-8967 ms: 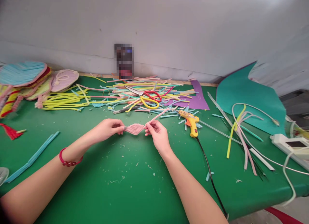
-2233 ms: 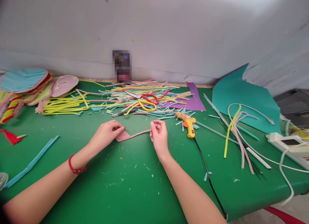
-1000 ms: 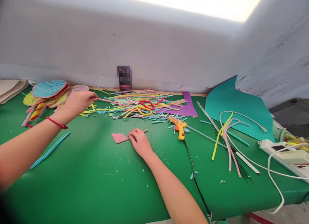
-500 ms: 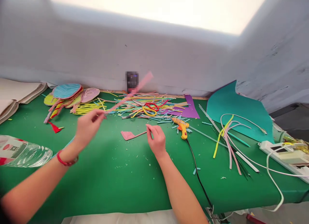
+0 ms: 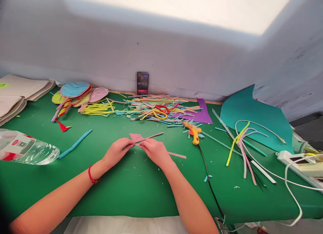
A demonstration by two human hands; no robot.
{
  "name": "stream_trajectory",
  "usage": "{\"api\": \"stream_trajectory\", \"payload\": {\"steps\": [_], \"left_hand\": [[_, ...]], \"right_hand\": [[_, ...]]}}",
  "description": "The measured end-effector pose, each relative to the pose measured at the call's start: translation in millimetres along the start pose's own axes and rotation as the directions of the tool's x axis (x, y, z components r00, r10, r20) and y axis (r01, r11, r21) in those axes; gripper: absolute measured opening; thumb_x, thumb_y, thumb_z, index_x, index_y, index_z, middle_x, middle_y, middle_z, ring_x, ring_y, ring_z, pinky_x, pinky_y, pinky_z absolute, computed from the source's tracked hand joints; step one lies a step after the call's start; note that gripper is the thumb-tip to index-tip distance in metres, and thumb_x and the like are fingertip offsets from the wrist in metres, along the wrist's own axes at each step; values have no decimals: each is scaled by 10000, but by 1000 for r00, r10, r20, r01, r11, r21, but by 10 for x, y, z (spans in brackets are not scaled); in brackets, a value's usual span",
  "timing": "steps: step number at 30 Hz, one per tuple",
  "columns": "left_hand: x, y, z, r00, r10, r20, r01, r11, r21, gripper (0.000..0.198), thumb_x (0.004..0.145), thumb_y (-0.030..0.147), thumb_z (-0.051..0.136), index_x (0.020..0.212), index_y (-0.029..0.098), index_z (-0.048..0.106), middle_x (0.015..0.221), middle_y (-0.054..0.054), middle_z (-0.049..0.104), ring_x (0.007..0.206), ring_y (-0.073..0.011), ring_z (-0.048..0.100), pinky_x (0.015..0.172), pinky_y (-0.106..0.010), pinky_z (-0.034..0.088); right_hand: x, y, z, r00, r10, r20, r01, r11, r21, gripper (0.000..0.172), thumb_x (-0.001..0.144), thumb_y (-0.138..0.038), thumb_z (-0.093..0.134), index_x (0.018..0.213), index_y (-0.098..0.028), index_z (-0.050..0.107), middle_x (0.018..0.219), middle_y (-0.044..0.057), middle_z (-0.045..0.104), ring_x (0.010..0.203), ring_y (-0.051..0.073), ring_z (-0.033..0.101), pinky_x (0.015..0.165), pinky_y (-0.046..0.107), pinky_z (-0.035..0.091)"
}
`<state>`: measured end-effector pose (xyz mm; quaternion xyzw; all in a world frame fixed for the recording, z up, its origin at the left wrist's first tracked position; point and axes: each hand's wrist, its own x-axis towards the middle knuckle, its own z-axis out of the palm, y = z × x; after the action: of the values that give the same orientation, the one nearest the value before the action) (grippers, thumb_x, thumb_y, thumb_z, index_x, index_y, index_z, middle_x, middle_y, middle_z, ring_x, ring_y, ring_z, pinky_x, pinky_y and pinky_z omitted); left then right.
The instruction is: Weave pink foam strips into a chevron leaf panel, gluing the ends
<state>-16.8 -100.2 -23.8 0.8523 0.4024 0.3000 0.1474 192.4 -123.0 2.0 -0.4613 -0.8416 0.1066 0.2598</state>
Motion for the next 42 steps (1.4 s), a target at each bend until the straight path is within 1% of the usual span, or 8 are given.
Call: {"api": "stream_trajectory", "payload": {"steps": [6, 9, 12, 19, 26, 31, 37, 42], "left_hand": [[-5, 5, 19, 997, 68, 38, -74, 983, 166, 221, 952, 238, 422, 936, 197, 639, 884, -40, 684, 863, -187, 607, 866, -387, 469], [-8, 75, -12, 998, 62, -19, -57, 982, 181, 264, 952, 209, 391, 1088, 198, 617, 1059, -79, 671, 1013, -210, 603, 943, -420, 474], [-42, 163, -13, 999, 26, -43, -16, 976, 217, 380, 940, 171, 359, 1290, 189, 505, 1252, -115, 604, 1179, -233, 552, 1000, -439, 469], [-221, 246, 149, 995, 34, 89, -64, 930, 363, 476, 938, 193, 350, 1407, 117, 379, 1420, -162, 471, 1301, -269, 460, 1062, -442, 430], [-301, 176, 184, 989, -4, 145, -66, 875, 479, 552, 948, 336, 356, 1434, 74, 331, 1464, -200, 381, 1328, -320, 410, 1038, -475, 441], [-265, 150, 146, 975, -51, 216, -54, 892, 450, 611, 937, 383, 381, 1486, 152, 242, 1503, -151, 327, 1373, -307, 339, 1072, -520, 389], [-229, 137, 131, 973, -74, 217, -20, 917, 399, 609, 911, 388, 431, 1467, 175, 301, 1503, -150, 329, 1388, -319, 305, 1075, -558, 365], [-229, 142, 138, 965, -76, 252, -38, 906, 421, 583, 925, 397, 412, 1453, 162, 330, 1502, -139, 336, 1385, -303, 319, 1100, -536, 337]], "right_hand": [[-11, -18, -34, 991, 92, 92, -92, 996, -8, 150, 918, -243, 517, 826, -204, 628, 787, 5, 651, 672, 115, 582, 586, 210, 385], [-3, -65, -2, 988, 129, 89, -129, 992, -1, 143, 906, -226, 507, 791, -203, 589, 730, -10, 620, 608, 106, 550, 565, 208, 372], [-4, -108, 98, 988, 136, 67, -136, 991, -11, 139, 891, -204, 491, 766, -208, 551, 699, -14, 598, 568, 108, 531, 539, 214, 363], [-28, -126, 346, 987, 128, 101, -128, 992, -15, 169, 903, -183, 449, 743, -214, 492, 722, -2, 583, 561, 112, 533, 515, 224, 378], [-54, -144, 245, 976, 151, 155, -147, 988, -39, 194, 928, -182, 402, 749, -213, 471, 704, -13, 525, 505, 97, 478, 482, 224, 370], [-92, -164, 253, 977, 149, 154, -135, 986, -95, 229, 931, -166, 361, 734, -217, 466, 677, -18, 495, 451, 91, 444, 439, 243, 328], [-98, -162, 265, 977, 152, 147, -138, 986, -95, 237, 931, -159, 355, 733, -221, 469, 661, -16, 489, 422, 90, 430, 418, 257, 292], [-117, -159, 274, 976, 151, 160, -129, 982, -140, 241, 926, -153, 346, 725, -213, 466, 659, -12, 478, 417, 88, 418, 406, 264, 268]]}}
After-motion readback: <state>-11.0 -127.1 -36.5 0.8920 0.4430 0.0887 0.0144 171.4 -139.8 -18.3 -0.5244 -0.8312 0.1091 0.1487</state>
